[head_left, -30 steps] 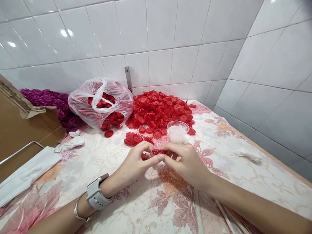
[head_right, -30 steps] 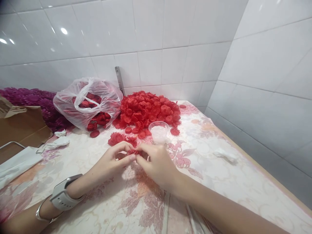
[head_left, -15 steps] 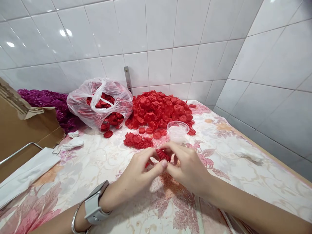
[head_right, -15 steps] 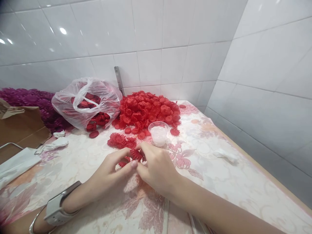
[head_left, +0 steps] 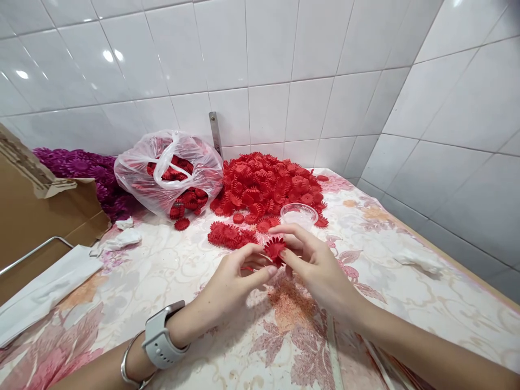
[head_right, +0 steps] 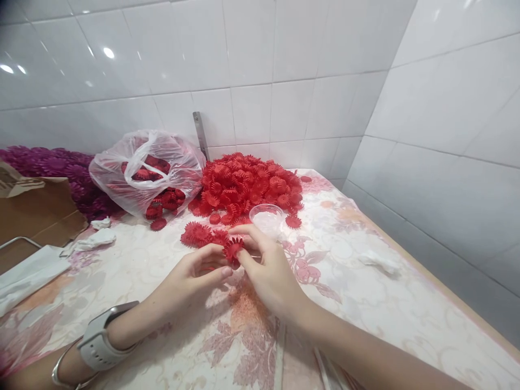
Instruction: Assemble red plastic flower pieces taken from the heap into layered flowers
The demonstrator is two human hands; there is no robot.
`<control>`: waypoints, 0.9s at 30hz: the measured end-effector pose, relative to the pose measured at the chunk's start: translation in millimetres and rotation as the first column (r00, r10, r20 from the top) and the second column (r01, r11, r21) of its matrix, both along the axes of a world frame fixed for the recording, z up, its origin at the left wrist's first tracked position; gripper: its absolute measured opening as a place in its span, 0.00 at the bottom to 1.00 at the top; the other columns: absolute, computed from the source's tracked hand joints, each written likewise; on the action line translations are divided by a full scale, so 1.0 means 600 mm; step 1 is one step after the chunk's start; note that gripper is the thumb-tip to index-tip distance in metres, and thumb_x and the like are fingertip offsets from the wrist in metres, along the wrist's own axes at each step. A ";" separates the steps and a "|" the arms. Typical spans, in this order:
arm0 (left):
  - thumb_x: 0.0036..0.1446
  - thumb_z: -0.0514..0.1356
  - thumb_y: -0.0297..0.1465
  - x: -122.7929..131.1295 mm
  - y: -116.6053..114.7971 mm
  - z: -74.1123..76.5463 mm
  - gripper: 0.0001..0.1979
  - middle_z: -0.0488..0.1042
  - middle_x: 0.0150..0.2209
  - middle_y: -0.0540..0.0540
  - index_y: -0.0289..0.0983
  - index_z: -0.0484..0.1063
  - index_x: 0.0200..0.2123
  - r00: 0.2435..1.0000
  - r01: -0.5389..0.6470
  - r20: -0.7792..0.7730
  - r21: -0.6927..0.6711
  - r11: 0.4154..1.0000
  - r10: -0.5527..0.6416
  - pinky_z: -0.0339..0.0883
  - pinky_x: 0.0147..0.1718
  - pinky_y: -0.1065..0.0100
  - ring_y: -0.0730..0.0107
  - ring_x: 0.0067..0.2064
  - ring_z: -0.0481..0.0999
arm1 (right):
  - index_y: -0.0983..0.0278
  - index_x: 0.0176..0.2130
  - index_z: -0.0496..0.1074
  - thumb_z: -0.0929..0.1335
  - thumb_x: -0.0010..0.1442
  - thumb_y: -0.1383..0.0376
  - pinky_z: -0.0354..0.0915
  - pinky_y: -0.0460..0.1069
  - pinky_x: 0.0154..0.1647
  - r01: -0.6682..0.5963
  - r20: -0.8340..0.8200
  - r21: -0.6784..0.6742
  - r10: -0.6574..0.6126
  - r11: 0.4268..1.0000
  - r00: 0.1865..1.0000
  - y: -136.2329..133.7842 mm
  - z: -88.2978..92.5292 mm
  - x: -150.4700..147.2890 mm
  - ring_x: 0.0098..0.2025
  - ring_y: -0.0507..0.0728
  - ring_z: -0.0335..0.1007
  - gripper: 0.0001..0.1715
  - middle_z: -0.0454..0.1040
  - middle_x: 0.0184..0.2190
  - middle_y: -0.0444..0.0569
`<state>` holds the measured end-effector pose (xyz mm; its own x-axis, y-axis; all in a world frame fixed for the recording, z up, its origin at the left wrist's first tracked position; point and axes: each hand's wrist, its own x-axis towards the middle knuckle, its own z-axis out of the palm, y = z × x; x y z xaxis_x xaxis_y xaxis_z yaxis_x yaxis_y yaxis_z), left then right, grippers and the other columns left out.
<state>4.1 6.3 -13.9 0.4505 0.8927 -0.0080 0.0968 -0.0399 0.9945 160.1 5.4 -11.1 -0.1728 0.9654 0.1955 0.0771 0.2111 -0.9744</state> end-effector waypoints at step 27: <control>0.57 0.51 0.38 -0.003 -0.033 0.018 0.10 0.68 0.28 0.52 0.37 0.62 0.30 0.905 0.110 -0.422 0.366 0.924 0.059 0.56 0.28 0.71 0.72 0.29 0.65 | 0.65 0.26 0.62 0.58 0.59 0.67 0.53 0.47 0.26 -0.165 0.590 0.505 -0.198 0.847 0.783 -0.023 0.001 -0.002 0.25 0.52 0.58 0.12 0.64 0.24 0.47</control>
<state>2.6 -13.5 -3.3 0.5029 0.8545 0.1300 0.4919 -0.4067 0.7698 159.0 -8.5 -10.3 -0.4122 0.7558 0.5088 0.6098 0.6438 -0.4623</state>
